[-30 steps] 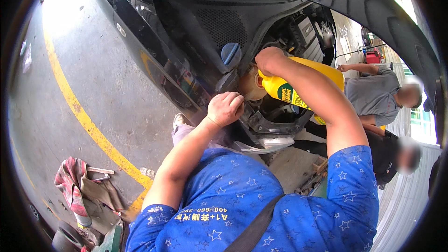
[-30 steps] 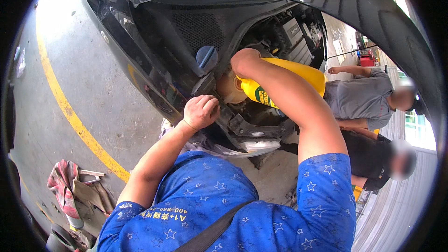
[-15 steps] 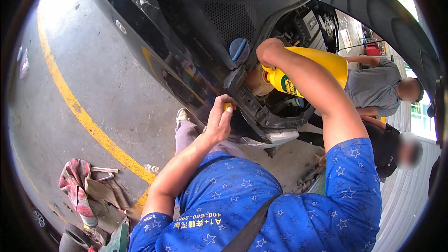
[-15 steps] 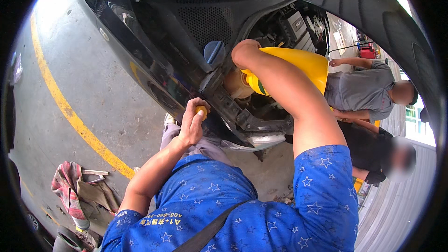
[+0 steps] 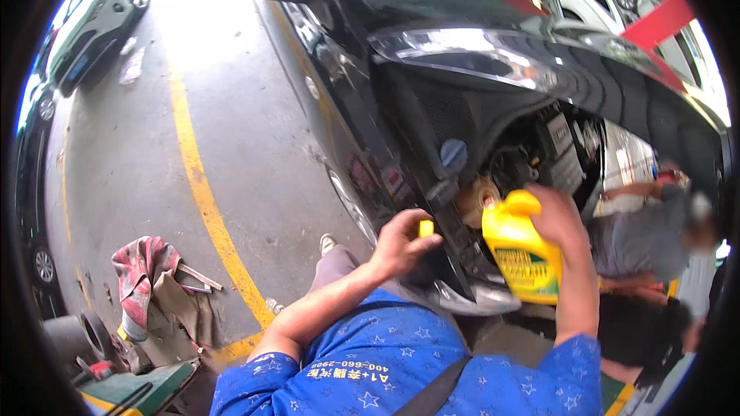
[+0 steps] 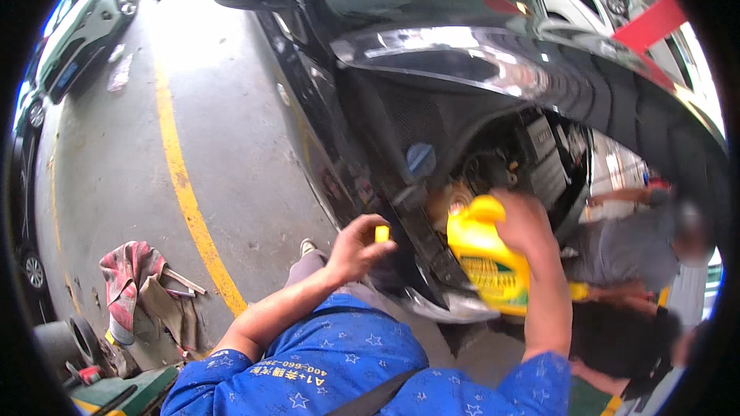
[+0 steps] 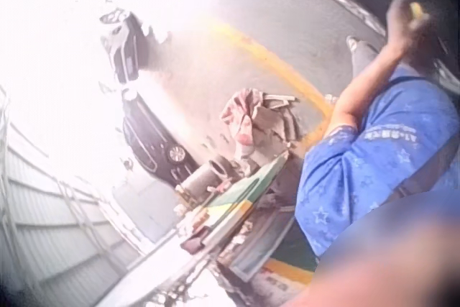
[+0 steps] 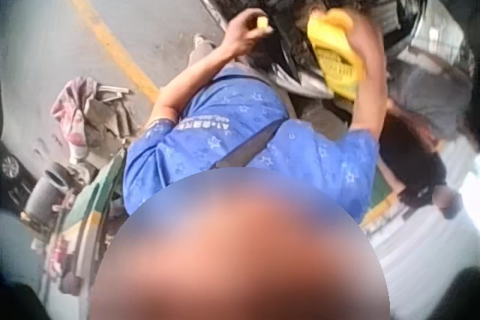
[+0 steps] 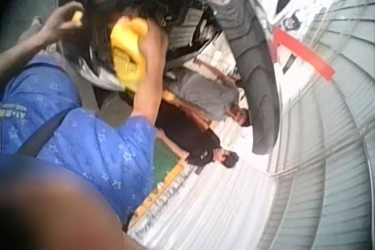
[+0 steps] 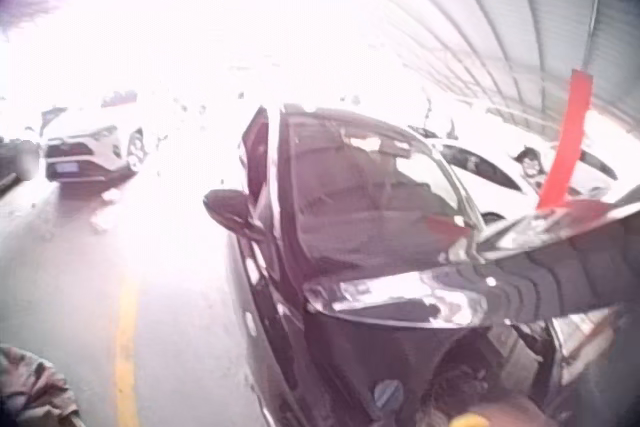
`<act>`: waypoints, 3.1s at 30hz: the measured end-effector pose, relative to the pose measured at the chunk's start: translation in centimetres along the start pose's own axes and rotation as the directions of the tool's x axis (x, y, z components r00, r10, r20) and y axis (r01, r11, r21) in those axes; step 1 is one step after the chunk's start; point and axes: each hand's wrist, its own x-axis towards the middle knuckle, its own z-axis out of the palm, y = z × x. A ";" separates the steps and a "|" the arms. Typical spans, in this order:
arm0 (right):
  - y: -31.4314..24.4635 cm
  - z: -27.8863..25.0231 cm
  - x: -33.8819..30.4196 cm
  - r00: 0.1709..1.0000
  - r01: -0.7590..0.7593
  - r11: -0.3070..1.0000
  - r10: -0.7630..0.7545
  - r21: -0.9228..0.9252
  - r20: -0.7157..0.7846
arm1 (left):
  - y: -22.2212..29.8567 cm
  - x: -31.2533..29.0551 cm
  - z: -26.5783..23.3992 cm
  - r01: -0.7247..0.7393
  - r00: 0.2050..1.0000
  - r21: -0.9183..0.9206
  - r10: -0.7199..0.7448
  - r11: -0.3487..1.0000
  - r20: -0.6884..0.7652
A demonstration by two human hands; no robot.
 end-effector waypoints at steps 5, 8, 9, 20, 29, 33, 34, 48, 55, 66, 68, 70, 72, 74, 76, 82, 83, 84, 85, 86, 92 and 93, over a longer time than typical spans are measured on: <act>-10.7 -4.1 -7.2 0.972 0.184 0.941 -0.130 0.285 -0.198 | 11.8 0.0 -3.2 -0.329 0.934 0.169 0.295 0.929 0.200; -17.7 -2.3 -5.2 0.913 0.327 0.870 -0.190 0.368 -0.360 | 14.5 0.0 -8.5 -0.602 0.798 0.311 0.570 0.736 0.195; -20.2 -1.6 -3.9 0.887 0.376 0.850 -0.216 0.368 -0.408 | 15.4 -0.2 -11.1 -0.632 0.770 0.373 0.605 0.679 0.203; -55.2 -0.1 15.1 0.624 0.774 0.463 -0.439 0.433 -0.646 | 25.8 1.2 -48.1 -0.442 0.747 0.671 0.658 0.596 -0.093; -71.1 -1.0 32.4 0.606 0.795 0.341 -0.436 0.501 -0.665 | 31.9 15.9 -72.7 -0.664 0.728 0.293 0.506 0.688 0.463; -77.5 -0.8 43.7 0.559 0.827 0.197 -0.387 0.526 -0.734 | 34.2 25.0 -80.8 -0.679 0.724 0.257 0.568 0.688 0.391; -79.1 -1.3 47.2 0.532 0.845 0.166 -0.361 0.509 -0.766 | 35.0 26.8 -81.4 -0.610 0.792 0.247 0.575 0.753 0.202; -102.7 -12.9 84.2 0.545 0.816 0.052 -0.400 0.576 -0.737 | 42.9 52.6 -115.5 -0.449 0.892 0.150 0.430 0.881 0.140; -106.5 -11.8 105.1 0.831 0.553 0.155 -0.179 0.819 -0.527 | 44.3 67.1 -131.7 -0.353 0.928 0.277 0.297 0.894 0.224; -102.5 0.2 126.0 0.636 -0.608 0.699 0.713 0.377 -0.295 | 48.2 94.4 -147.1 -0.311 0.910 0.294 0.193 0.904 0.367; -103.1 0.7 128.0 0.564 -0.666 0.620 0.782 0.414 -0.265 | 48.8 98.3 -148.9 -0.368 0.900 0.327 0.245 0.870 0.361; -103.1 1.3 128.7 0.483 -0.691 0.577 0.817 0.436 -0.316 | 49.5 102.8 -150.5 -0.400 0.866 0.299 0.251 0.866 0.432; -104.6 1.2 127.9 0.473 -0.696 0.584 0.811 0.417 -0.344 | 50.0 107.3 -152.7 -0.359 0.835 0.287 0.168 0.888 0.525; -106.9 2.1 126.7 0.430 -0.716 0.554 0.829 0.424 -0.356 | 51.2 111.3 -153.6 -0.313 0.780 0.223 0.116 0.923 0.615; -111.4 1.5 125.0 0.451 -0.752 0.531 0.847 0.391 -0.282 | 50.4 115.1 -155.8 -0.303 0.746 0.158 0.131 0.940 0.653; -129.3 3.0 113.1 0.259 -0.881 0.313 0.947 0.355 -0.192 | 47.0 123.3 -155.9 -0.174 0.527 0.055 0.045 0.983 0.848; -132.4 4.5 110.7 0.215 -0.889 0.289 0.948 0.356 -0.233 | 46.7 123.9 -154.9 -0.191 0.472 0.052 0.045 0.980 0.880; -135.9 4.2 109.0 0.108 -0.907 0.214 0.950 0.362 -0.292 | 45.8 123.6 -154.0 -0.138 0.480 0.010 0.058 0.990 0.875; -139.6 4.1 107.5 -0.084 -0.870 0.078 0.949 0.486 -0.303 | 44.7 124.3 -153.2 -0.162 0.340 0.001 0.055 0.987 0.939; -143.3 5.7 105.5 -0.161 -0.877 0.039 0.915 0.478 -0.370 | 43.8 124.2 -151.8 -0.140 0.290 -0.034 0.073 0.990 0.954; -158.7 13.6 102.5 -0.331 0.097 -0.960 0.219 0.264 0.918 | 38.7 120.3 -139.7 -0.017 -0.054 -0.016 0.015 1.000 0.998; -157.0 11.4 105.2 -0.275 0.005 -0.972 0.223 0.233 0.935 | 38.0 119.4 -137.3 0.004 -0.140 -0.026 0.027 1.000 0.990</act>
